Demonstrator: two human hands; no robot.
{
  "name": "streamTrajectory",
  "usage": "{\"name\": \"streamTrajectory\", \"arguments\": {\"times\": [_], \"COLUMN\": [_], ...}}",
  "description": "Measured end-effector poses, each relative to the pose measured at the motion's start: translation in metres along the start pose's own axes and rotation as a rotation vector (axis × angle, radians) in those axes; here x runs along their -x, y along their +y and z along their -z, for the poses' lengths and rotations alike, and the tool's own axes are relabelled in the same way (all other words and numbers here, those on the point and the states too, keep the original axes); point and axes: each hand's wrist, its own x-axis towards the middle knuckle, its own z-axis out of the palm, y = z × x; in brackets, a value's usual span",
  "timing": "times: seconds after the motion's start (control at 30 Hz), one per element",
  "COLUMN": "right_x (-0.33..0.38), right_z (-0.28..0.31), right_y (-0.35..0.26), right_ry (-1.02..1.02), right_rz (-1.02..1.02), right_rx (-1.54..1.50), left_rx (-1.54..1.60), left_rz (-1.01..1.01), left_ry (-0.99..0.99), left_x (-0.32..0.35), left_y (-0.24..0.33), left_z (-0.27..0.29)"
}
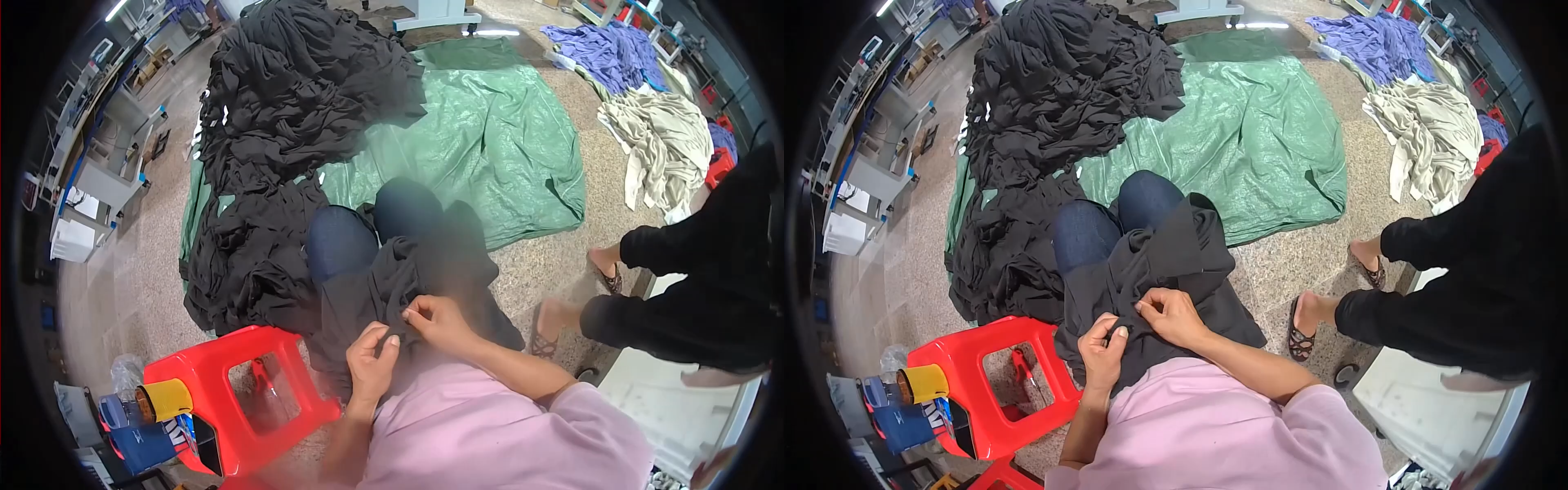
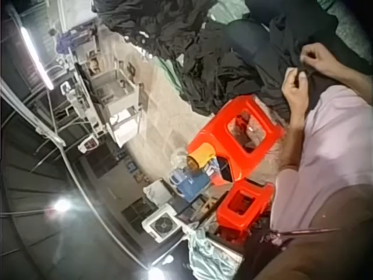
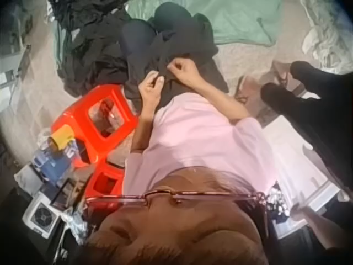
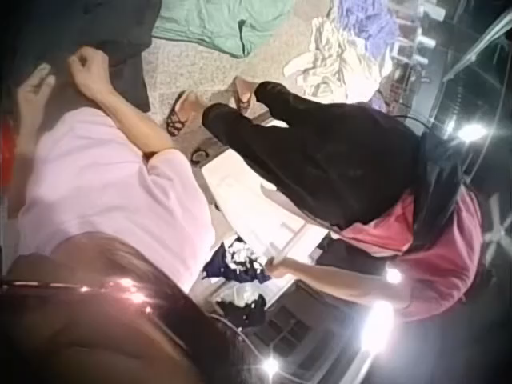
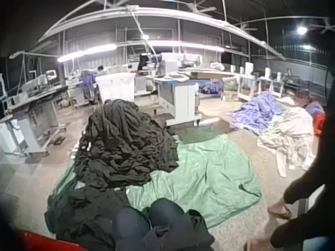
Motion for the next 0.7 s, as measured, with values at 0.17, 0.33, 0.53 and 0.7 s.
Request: {"name": "streamTrajectory", "arguments": {"times": [0.17, 0.33, 0.53, 0.7], "right_x": [0.015, 0.015, 0.012, 0.008], "right_z": [-0.005, 0.002, 0.013, -0.005], "right_y": [-0.007, -0.016, -0.024, -0.013], "right_ry": [0.033, -0.072, -0.095, -0.048], "right_rz": [0.040, 0.133, 0.070, 0.043], "right_rx": [-0.104, -0.289, -0.744, -0.143], "left_rx": [0.351, 0.261, 0.281, 0.237], "left_rz": [0.306, 0.327, 0.299, 0.228], "left_ry": [0.112, 0.089, 0.146, 0.075], "left_x": [0.005, 0.001, 0.000, -0.001], "left_y": [-0.008, -0.006, -0.009, -0.008], "left_z": [0.003, 0.001, 0.003, 0.004]}}
